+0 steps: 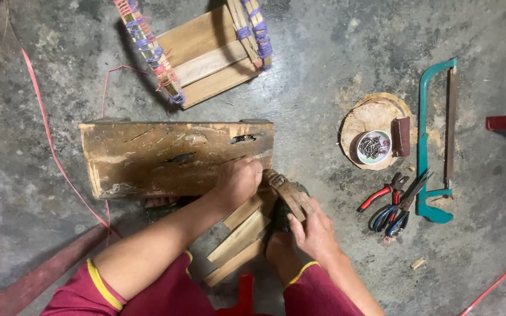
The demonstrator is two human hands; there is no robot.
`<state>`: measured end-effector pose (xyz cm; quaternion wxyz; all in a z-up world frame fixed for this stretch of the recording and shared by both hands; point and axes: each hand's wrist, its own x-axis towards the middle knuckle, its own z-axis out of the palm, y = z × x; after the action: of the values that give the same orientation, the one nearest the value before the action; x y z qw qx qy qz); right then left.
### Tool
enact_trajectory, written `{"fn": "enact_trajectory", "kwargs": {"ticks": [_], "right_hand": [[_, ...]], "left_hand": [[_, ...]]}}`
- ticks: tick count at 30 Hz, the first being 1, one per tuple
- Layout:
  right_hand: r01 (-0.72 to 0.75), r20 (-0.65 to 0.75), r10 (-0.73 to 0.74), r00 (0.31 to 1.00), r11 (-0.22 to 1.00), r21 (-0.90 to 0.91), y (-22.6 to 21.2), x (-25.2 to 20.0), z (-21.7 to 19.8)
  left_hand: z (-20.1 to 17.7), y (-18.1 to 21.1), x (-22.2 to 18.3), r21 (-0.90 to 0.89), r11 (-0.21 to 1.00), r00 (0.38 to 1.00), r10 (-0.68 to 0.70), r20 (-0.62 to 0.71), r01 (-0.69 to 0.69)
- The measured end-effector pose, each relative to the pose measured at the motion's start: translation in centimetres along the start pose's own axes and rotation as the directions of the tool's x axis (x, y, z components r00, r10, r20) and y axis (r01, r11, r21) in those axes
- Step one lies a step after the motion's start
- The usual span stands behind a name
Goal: Assembling a wooden structure by nailing slats to a frame and attaching woven bands.
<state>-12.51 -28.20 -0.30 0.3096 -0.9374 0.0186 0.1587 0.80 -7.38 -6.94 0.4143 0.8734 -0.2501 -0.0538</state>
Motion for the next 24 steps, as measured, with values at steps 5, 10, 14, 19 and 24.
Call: {"fn": "enact_trajectory", "kwargs": {"ticks": [5,10,14,19,24], "right_hand": [[-0.123,0.071,0.126,0.989,0.991,-0.052,1.1,0.5,1.2],[-0.185,0.073,0.194,0.978,0.977,-0.109,2.4,0.8,2.2],[-0.189,0.087,0.199,0.976,0.975,-0.115,2.9,0.5,2.6],[-0.158,0.074,0.169,0.983,0.979,-0.131,2.5,0.5,2.4],[-0.129,0.085,0.137,0.987,0.987,-0.098,2.3,0.6,2.0]], "left_hand": [[2.5,-1.6,-0.8,0.111,0.970,0.945,-0.236,0.227,0.216],[0.9,-0.5,0.0,0.222,0.900,0.763,-0.435,0.478,0.374],[0.0,-0.5,0.6,0.134,0.871,0.755,-0.479,0.447,0.473],[-0.4,-0.6,0.8,0.155,0.836,0.721,-0.535,0.441,0.526],[-1.3,0.1,1.7,0.134,0.834,0.725,-0.535,0.435,0.535]]}}
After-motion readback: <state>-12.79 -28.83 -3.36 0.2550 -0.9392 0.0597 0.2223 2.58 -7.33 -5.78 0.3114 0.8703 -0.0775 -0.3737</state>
